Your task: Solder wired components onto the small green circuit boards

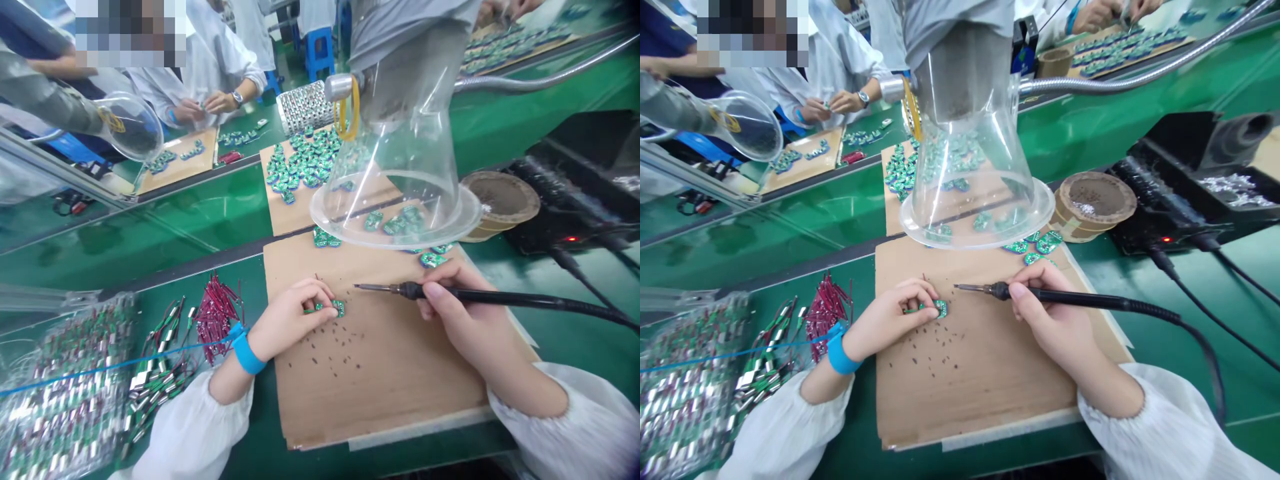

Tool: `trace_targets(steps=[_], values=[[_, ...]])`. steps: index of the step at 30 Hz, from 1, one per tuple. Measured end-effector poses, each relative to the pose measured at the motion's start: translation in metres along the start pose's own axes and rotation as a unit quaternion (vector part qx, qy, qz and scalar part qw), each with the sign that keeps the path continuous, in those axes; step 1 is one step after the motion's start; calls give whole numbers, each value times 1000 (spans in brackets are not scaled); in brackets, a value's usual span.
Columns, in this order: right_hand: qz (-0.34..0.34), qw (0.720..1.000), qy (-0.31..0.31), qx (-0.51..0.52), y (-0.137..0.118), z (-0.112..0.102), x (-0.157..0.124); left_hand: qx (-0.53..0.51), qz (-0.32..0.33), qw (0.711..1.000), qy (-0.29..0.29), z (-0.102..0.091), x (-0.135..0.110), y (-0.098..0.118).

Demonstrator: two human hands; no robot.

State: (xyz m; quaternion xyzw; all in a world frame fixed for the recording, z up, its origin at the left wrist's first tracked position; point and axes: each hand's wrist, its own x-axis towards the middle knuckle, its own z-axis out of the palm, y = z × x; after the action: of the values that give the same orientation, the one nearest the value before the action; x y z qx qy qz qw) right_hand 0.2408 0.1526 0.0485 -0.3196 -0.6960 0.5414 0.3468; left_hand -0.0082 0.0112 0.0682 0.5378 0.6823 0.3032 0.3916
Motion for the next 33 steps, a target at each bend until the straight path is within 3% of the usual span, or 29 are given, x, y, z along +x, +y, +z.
trace_targets(steps=[8,20,33], values=[[0,1000,-8,6,-1,0,1,-6,30,999,-20,-3,0,-3],[-36,993,-105,-37,-9,4,4,21,15,999,46,10,-1,0],[-30,990,-116,-75,-9,7,5,12,7,998,58,13,-1,2]])
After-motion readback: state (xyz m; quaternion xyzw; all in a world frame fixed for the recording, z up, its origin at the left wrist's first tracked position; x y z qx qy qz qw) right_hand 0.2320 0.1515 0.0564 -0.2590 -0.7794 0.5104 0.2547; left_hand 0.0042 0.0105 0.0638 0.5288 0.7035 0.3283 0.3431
